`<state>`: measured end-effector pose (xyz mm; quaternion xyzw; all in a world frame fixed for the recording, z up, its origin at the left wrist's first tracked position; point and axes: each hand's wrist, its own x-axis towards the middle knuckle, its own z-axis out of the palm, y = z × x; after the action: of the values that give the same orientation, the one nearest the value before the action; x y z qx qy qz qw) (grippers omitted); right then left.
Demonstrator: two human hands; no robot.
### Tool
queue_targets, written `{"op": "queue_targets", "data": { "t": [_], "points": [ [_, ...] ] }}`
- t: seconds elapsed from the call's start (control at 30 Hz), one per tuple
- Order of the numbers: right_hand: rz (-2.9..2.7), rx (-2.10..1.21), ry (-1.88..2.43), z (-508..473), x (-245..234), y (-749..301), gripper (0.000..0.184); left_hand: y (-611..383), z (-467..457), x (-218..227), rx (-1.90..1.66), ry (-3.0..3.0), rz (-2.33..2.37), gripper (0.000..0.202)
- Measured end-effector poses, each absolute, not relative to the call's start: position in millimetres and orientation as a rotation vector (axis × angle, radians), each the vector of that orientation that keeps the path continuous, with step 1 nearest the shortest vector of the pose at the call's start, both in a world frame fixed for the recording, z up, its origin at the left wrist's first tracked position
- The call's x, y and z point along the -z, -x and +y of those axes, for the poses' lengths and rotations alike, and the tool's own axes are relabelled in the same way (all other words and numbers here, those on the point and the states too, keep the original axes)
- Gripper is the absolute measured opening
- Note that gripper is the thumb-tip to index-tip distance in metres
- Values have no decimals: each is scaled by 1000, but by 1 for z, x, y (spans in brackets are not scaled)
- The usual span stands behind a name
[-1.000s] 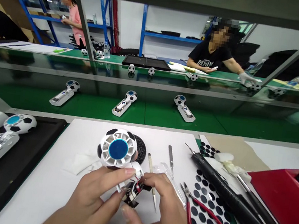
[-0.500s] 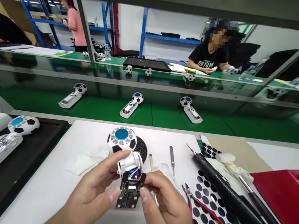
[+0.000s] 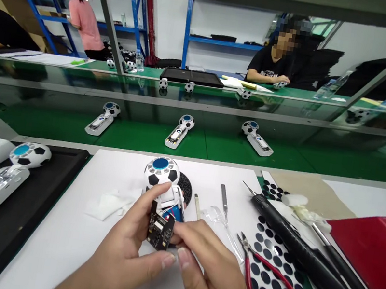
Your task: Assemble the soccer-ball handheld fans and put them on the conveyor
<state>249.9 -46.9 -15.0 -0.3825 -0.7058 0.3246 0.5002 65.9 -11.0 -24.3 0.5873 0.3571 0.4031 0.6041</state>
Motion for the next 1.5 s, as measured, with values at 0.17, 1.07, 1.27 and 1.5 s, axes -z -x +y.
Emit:
{"op": "queue_targets", "data": {
  "t": [0.17, 1.07, 1.27, 1.5],
  "points": [
    [-1780, -819, 848, -46, 14, -247, 49, -68, -10, 25, -1020, -1395, 1054, 71],
    [-2144, 304, 1930, -119, 61, -373, 61, -64, -9, 13, -1256, -1124, 878, 56],
    [-2156, 407, 1783, -129, 101, -394, 44, -61, -7, 19, -1209, -1245, 729, 54],
    [-1025, -1040, 1467, -82, 19, -362, 50, -58, 1, 25, -1199, -1368, 624, 53]
  ]
}}
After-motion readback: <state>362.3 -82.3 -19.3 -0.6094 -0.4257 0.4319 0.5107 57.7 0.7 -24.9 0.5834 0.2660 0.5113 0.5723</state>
